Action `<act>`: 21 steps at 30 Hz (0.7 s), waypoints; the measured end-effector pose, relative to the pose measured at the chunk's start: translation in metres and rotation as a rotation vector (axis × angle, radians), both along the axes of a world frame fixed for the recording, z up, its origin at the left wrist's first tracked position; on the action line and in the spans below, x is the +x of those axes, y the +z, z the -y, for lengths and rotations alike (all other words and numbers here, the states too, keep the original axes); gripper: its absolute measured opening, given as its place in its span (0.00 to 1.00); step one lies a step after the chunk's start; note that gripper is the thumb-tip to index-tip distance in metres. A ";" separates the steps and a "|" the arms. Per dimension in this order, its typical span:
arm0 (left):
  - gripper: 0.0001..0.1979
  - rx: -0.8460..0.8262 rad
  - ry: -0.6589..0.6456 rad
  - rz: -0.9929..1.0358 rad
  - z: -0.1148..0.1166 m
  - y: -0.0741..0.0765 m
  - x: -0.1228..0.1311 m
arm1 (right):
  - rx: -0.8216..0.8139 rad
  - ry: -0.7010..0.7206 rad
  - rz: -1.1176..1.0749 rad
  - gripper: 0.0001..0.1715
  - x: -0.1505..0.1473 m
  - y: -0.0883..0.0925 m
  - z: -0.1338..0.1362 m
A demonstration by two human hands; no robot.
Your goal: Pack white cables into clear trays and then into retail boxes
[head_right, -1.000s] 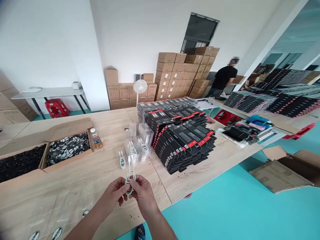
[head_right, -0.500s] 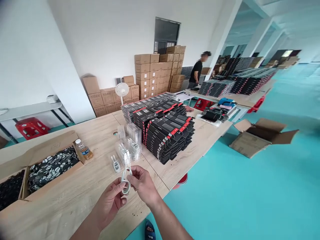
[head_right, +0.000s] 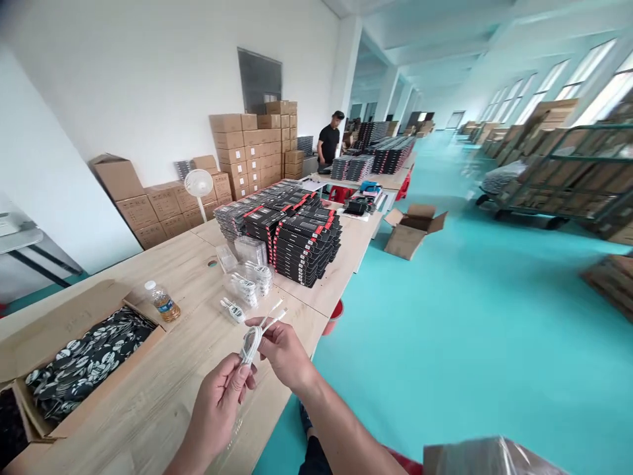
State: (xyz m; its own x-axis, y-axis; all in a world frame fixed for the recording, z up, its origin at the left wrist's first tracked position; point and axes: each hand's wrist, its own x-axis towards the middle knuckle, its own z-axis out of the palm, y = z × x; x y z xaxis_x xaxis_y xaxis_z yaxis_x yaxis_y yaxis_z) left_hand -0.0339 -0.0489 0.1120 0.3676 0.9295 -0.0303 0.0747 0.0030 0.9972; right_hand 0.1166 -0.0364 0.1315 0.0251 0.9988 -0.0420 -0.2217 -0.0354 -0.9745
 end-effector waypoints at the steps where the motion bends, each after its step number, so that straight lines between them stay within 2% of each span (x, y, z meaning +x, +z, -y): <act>1: 0.16 0.055 -0.011 -0.035 0.005 0.001 -0.006 | -0.001 -0.018 -0.007 0.18 -0.005 0.002 0.007; 7: 0.13 0.199 -0.058 -0.066 0.024 0.003 -0.032 | 0.034 -0.161 -0.064 0.11 -0.028 0.011 0.035; 11: 0.17 0.243 -0.065 -0.109 0.026 0.007 -0.042 | 0.050 -0.137 -0.127 0.11 -0.040 0.012 0.038; 13: 0.18 0.214 -0.064 -0.098 0.026 0.009 -0.047 | 0.045 -0.150 -0.154 0.12 -0.046 0.011 0.038; 16: 0.19 0.067 -0.080 0.005 0.028 0.010 -0.052 | 0.041 -0.212 -0.175 0.11 -0.051 0.010 0.040; 21: 0.22 -0.412 -0.116 0.467 0.029 0.015 -0.050 | 0.024 -0.253 -0.111 0.14 -0.051 0.012 0.045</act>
